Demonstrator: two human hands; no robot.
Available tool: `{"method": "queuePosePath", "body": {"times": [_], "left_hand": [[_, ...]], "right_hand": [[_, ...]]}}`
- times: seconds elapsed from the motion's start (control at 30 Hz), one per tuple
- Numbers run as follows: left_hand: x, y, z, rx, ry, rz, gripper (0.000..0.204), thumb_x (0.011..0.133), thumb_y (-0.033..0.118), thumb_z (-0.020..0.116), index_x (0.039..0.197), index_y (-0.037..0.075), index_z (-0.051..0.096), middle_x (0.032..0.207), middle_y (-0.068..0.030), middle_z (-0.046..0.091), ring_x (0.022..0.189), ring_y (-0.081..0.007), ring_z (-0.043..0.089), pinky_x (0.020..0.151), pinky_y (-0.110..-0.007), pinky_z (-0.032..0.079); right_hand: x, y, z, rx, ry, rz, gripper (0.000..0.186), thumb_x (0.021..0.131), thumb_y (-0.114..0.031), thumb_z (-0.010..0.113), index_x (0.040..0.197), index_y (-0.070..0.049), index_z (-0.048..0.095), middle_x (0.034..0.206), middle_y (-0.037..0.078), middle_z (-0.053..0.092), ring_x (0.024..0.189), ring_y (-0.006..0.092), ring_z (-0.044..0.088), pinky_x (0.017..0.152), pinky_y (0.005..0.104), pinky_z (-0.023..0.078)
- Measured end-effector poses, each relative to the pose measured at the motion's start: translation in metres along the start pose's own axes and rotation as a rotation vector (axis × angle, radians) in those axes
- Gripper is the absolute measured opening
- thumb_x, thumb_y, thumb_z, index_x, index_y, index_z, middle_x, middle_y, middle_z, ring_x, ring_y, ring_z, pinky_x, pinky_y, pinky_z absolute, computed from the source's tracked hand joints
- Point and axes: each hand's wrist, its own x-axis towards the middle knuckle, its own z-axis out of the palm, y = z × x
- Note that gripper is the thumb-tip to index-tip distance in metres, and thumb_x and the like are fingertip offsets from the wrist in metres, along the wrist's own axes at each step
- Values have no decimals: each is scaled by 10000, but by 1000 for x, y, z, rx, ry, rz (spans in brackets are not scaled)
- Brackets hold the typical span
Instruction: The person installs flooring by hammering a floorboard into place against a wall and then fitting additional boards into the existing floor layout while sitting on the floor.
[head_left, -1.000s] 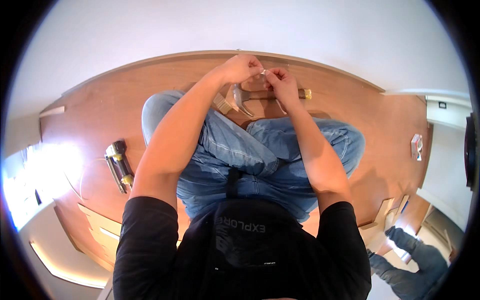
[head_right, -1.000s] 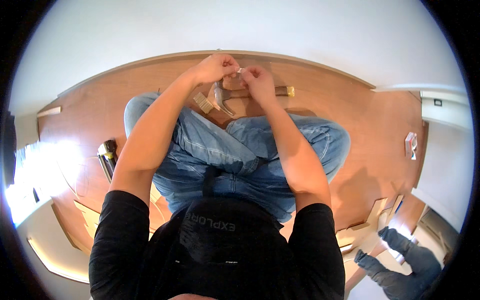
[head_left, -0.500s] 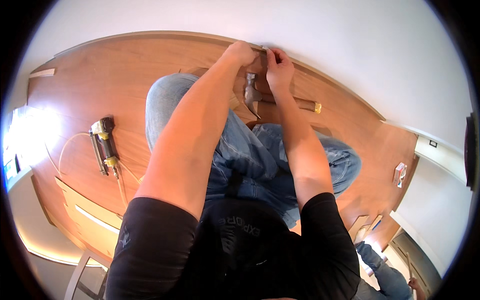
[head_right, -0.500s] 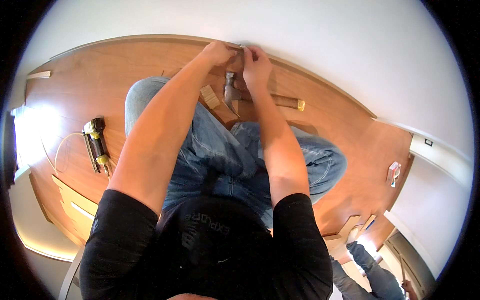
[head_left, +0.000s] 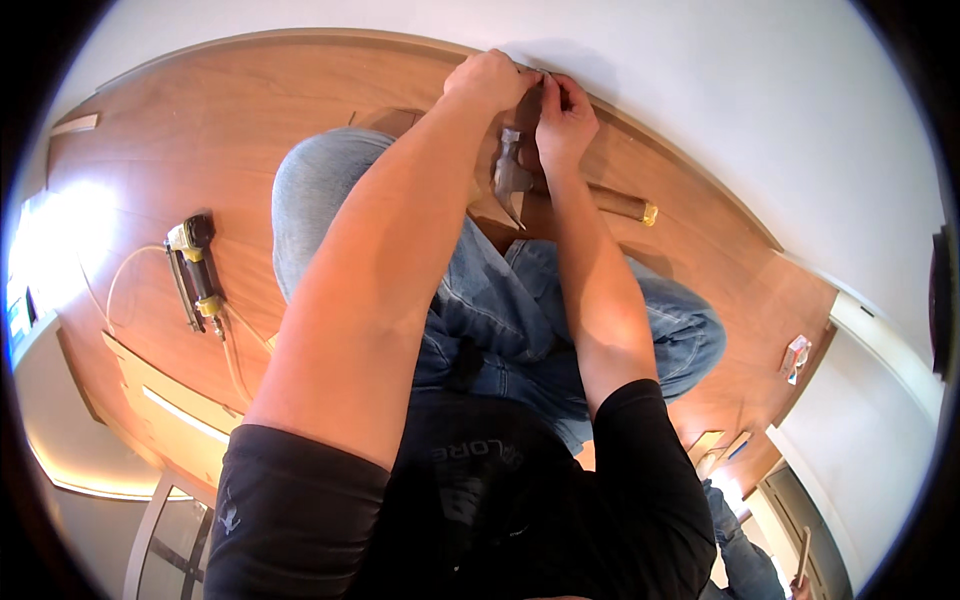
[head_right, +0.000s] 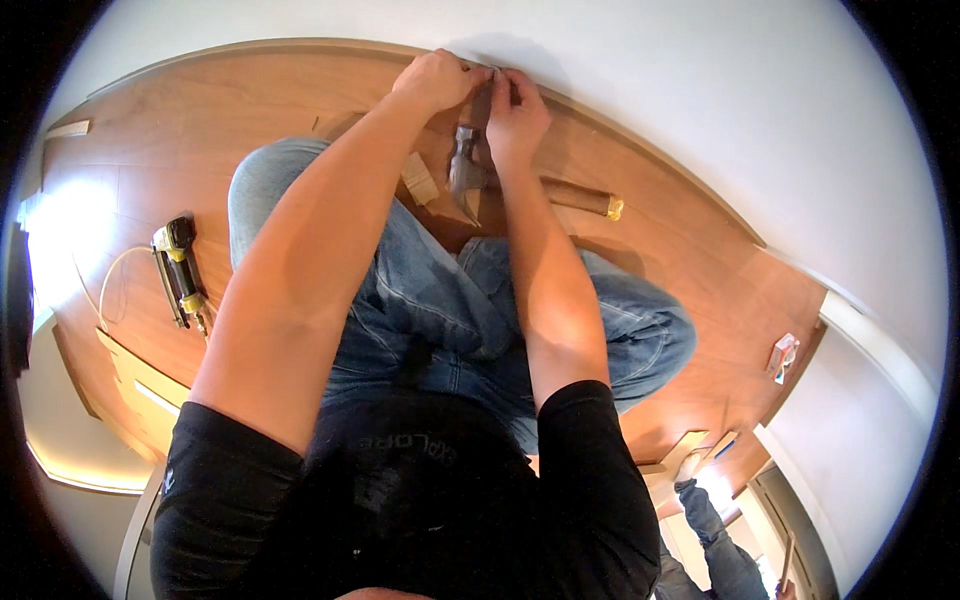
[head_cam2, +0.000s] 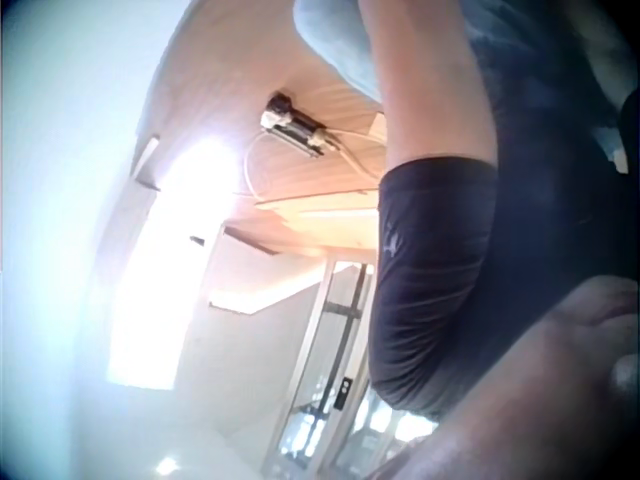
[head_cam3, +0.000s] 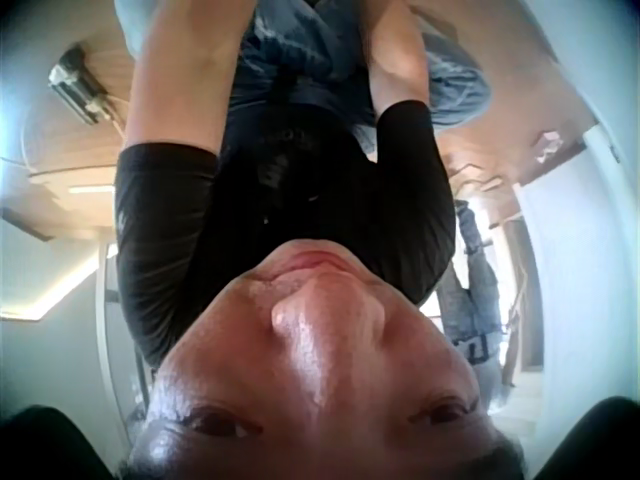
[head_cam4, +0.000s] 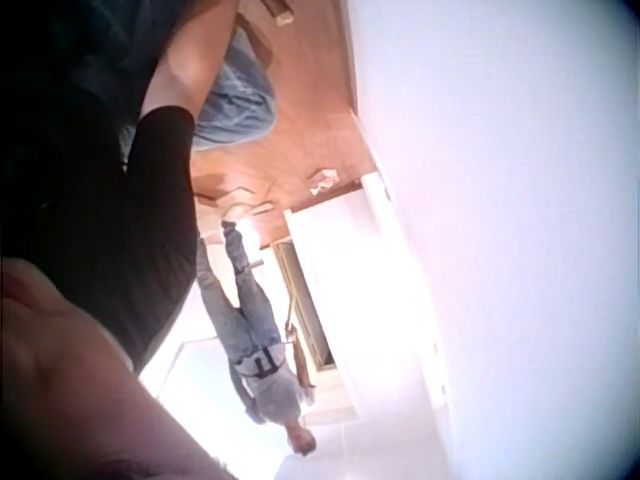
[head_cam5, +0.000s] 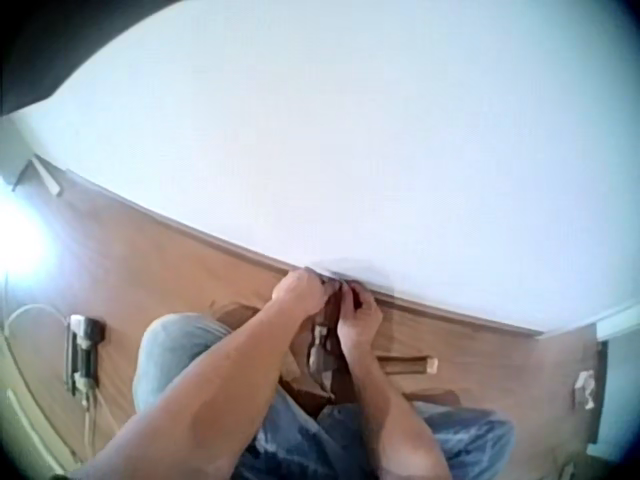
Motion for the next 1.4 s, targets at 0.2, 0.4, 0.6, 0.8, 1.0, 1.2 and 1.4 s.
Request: {"method": "queuePosePath", "body": {"times": [0.2, 0.4, 0.6, 0.8, 1.0, 1.2, 1.4], "left_hand": [[-10, 7, -11, 62, 34, 14, 734, 930, 709, 596, 1137, 25, 761, 1161, -226, 745, 1116, -382, 708, 927, -484, 573], [-12, 10, -14, 190, 116, 81, 741, 948, 731, 551, 1132, 42, 753, 1117, -215, 750, 1069, -386, 722, 891, -493, 588], [-13, 13, -17, 264, 122, 118, 726, 969, 714, 531, 1130, 41, 752, 1104, -234, 744, 1046, -396, 727, 872, -499, 596], [-12, 13, -16, 310, 130, 162, 696, 984, 698, 519, 1121, 61, 763, 1081, -221, 752, 1038, -394, 729, 866, -492, 599], [-9, 12, -15, 333, 112, 192, 681, 991, 687, 515, 1085, 65, 775, 1066, -201, 760, 1025, -388, 735, 870, -483, 601], [-14, 18, -22, 363, 94, 187, 618, 1005, 646, 525, 1108, 87, 767, 1104, -173, 759, 1057, -362, 731, 884, -476, 595], [-16, 21, -27, 405, 33, 166, 562, 1025, 601, 525, 1187, 112, 747, 1173, -143, 752, 1105, -336, 722, 910, -462, 585]], "right_hand": [[0, 0, 4, -17, 34, -13, 178, 946, -195, 757, 1055, -57, 778, 816, 106, 749, 730, 161, 696, 713, 317, 552], [1, 7, 8, -10, 60, 18, 171, 933, -210, 773, 1015, -60, 777, 814, 108, 761, 705, 194, 719, 701, 328, 562], [1, 8, 11, 10, 75, 21, 177, 934, -218, 770, 1009, -59, 768, 824, 114, 765, 711, 217, 732, 696, 342, 565], [-9, 0, 4, -33, 65, 34, 184, 953, -224, 729, 1020, -53, 741, 827, 115, 754, 715, 259, 726, 679, 372, 563], [-20, -2, 2, -280, -18, -278, 261, 943, -216, 679, 1177, -103, 691, 948, 79, 681, 798, 287, 670, 688, 438, 554], [-19, -1, 4, -340, -128, -198, 363, 938, -216, 677, 1281, -107, 630, 981, 90, 662, 796, 289, 677, 708, 455, 569], [-20, -4, 4, -339, -118, -216, 385, 933, -202, 680, 1304, -113, 622, 1000, 106, 659, 810, 295, 686, 712, 460, 569]]}}
